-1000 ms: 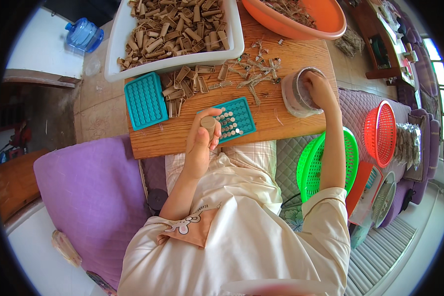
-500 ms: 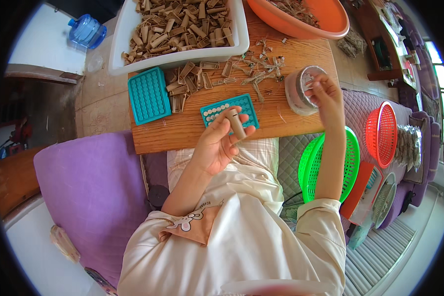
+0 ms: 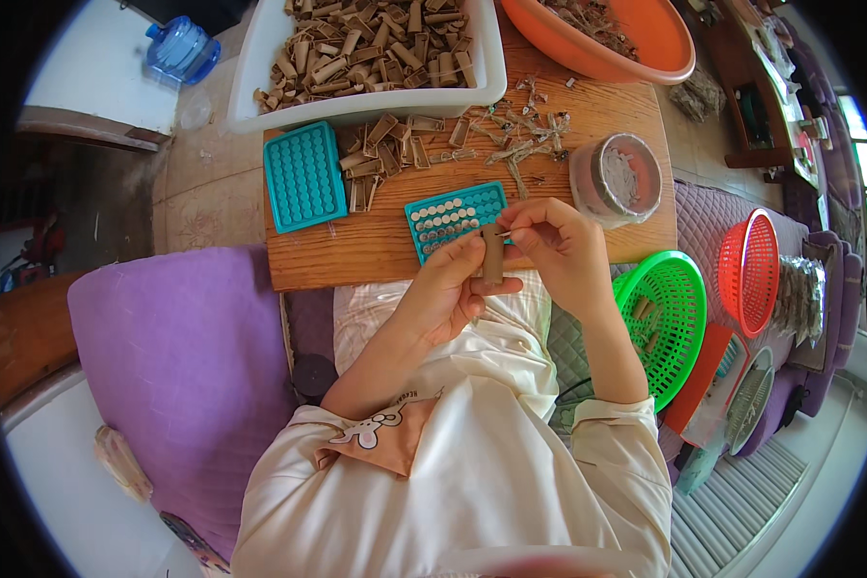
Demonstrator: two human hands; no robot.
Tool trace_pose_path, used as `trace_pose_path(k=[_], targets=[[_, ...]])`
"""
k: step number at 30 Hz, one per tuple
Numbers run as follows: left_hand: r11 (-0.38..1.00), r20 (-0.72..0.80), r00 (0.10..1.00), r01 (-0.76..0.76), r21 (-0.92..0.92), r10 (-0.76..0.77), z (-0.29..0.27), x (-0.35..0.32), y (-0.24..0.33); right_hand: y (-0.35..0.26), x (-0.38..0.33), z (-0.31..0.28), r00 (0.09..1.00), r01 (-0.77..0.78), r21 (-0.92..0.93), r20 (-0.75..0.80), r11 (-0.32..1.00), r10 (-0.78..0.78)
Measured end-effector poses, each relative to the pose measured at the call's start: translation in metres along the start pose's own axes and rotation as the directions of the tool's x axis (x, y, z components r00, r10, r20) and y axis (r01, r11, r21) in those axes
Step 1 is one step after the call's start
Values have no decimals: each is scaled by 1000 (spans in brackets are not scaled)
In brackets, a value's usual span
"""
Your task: The person assembles small metal contacts and plastic housings into rectangular units by hand.
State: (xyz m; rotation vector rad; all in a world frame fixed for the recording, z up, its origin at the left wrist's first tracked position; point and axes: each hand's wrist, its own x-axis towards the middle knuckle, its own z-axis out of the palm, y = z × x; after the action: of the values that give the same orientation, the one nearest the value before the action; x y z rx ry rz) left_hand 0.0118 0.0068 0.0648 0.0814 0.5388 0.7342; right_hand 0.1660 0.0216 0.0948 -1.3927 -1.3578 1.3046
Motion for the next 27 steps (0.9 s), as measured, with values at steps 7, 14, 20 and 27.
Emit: trace_pose_path(k=[7,14,20,27], targets=[[989,65,998,-37,141,28,-13,8,-4,2,6,0,996,60,-197,74,979,-46],[958,-30,998,-40,283,51,-24,8,-10,6,9,-2,984,49,-317,177,947,9],[963,41,997,-68,262,60,-19,9,-4,-5,3,-5,990,-40,-157,127,987,60],[959,113,993,-59,276,28,-13,6,1,-9,-2,-7,992,-46,-114,112,992,59]])
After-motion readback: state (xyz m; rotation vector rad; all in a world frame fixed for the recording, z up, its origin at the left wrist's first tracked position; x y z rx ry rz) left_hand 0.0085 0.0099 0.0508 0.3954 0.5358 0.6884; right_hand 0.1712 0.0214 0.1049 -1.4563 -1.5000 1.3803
